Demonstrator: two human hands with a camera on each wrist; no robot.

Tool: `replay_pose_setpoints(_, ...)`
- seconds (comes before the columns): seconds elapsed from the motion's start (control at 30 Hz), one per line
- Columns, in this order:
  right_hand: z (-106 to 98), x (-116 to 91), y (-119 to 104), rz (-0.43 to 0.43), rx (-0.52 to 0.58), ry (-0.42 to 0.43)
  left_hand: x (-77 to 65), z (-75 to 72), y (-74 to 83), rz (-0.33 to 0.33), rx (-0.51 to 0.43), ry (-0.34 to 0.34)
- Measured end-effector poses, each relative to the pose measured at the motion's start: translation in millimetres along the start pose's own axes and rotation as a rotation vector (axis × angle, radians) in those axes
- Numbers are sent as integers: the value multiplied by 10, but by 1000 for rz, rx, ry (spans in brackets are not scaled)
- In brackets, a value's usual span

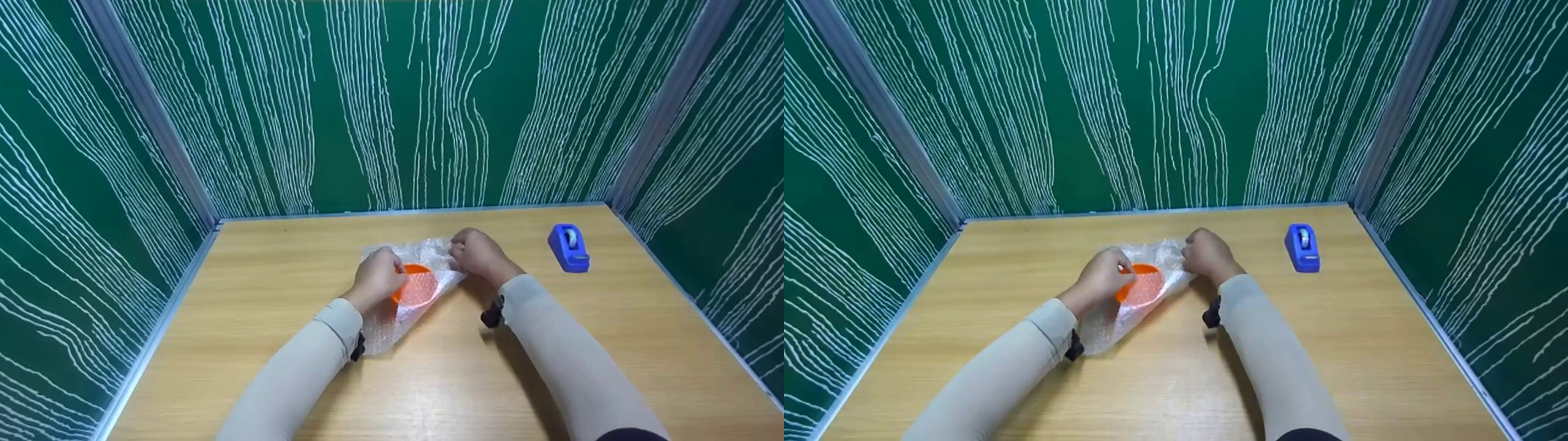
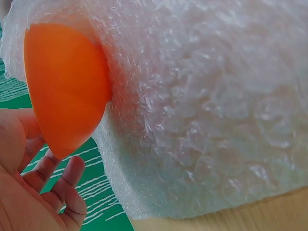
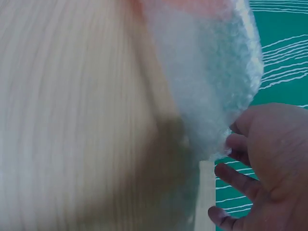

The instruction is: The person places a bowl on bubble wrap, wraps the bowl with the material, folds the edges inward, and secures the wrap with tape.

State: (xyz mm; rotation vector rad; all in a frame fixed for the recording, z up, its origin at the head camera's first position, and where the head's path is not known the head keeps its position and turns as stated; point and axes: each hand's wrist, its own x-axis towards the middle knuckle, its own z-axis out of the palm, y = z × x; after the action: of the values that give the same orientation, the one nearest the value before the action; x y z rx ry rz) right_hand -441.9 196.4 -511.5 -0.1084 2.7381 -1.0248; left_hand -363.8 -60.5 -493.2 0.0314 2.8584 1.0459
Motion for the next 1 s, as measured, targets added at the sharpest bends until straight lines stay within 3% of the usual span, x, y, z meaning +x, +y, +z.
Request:
replay_pose_setpoints(0.17, -19, -33, -116, 0, 81, 48, -1, -6, 5, -5, -11, 5)
replay_pose_setpoints(0.5, -5, -94, -230, -74, 117, 197, -27, -18, -2, 3, -45, -12)
replay_pose_setpoints(0.67, 6, -168, -325, -82, 177, 204, -1, -21, -16, 20, -44, -16)
replay_pose_setpoints(0.7, 12, -184, -344, -89, 179, 203, 115, 56, -116, 32, -52, -14)
replay_pose_setpoints(0.83, 55, -261, -411, -116, 166, 186, 136, 59, -122, 21, -55, -28)
replay_pose_setpoints(0.9, 76, -304, -442, -140, 152, 177, 138, 66, -127, 15, -57, -28)
replay_pose_setpoints(0.93, 86, -325, -455, -153, 141, 175, 30, -8, -30, 5, -48, -28)
replay_pose_setpoints(1.0, 108, -363, -477, -180, 113, 173, 22, -2, -32, 16, -42, -18)
